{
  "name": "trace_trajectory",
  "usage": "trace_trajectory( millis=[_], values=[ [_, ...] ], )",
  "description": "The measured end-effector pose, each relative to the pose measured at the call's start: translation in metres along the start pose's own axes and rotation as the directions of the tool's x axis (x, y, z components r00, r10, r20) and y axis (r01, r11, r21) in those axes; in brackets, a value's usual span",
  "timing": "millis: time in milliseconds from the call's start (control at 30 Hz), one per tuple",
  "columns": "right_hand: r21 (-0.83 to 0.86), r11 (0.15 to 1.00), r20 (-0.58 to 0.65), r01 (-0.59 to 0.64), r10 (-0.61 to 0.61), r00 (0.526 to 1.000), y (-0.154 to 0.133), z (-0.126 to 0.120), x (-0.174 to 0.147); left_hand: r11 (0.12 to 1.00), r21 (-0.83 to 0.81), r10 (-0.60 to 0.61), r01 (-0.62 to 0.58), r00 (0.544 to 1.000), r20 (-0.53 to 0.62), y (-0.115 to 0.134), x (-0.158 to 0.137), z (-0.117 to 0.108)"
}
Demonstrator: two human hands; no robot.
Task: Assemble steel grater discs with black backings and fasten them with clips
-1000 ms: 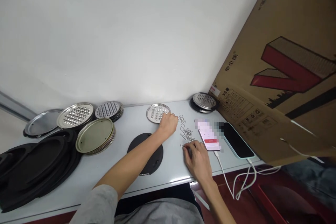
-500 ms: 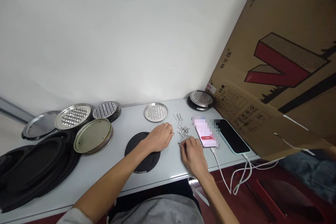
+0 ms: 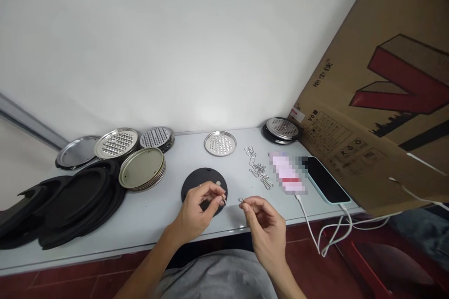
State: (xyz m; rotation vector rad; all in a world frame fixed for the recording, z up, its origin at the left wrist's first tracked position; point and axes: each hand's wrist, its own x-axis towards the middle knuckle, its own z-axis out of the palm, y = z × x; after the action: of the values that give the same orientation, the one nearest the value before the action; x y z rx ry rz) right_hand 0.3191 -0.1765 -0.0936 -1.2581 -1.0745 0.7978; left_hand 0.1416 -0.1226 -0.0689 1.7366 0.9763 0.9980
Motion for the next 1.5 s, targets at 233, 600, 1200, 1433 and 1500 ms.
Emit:
trace_trajectory(
  millis=[233, 600, 1200, 1433, 1500],
  values=[
    [0.117, 0.993, 0.036, -0.009, 0.004, 0.999, -0.018, 0.014, -0.02, 0.989, 0.06, 0.142, -0.137, 0.986, -0.083, 0.005, -0.017, -0.005],
    [0.098, 0.995, 0.04, 0.033, -0.037, 0.999, -0.021, 0.018, -0.028, 0.954, 0.146, 0.284, -0.26, 0.944, -0.17, 0.01, -0.024, -0.004],
    [0.252, 0.958, 0.211, -0.136, 0.082, 0.974, -0.029, 0.017, -0.023, 0.992, -0.11, 0.065, -0.058, 0.996, 0.066, 0.019, -0.032, -0.004],
    [0.4, 0.846, 0.317, -0.354, 0.234, 0.919, -0.025, 0.01, -0.02, 0.94, 0.057, 0.329, -0.337, 0.938, 0.109, 0.02, -0.032, -0.012],
    [0.443, 0.797, 0.362, -0.411, 0.261, 0.895, -0.024, 0.01, -0.02, 0.92, 0.088, 0.368, -0.381, 0.92, 0.136, 0.021, -0.033, -0.012]
  ],
)
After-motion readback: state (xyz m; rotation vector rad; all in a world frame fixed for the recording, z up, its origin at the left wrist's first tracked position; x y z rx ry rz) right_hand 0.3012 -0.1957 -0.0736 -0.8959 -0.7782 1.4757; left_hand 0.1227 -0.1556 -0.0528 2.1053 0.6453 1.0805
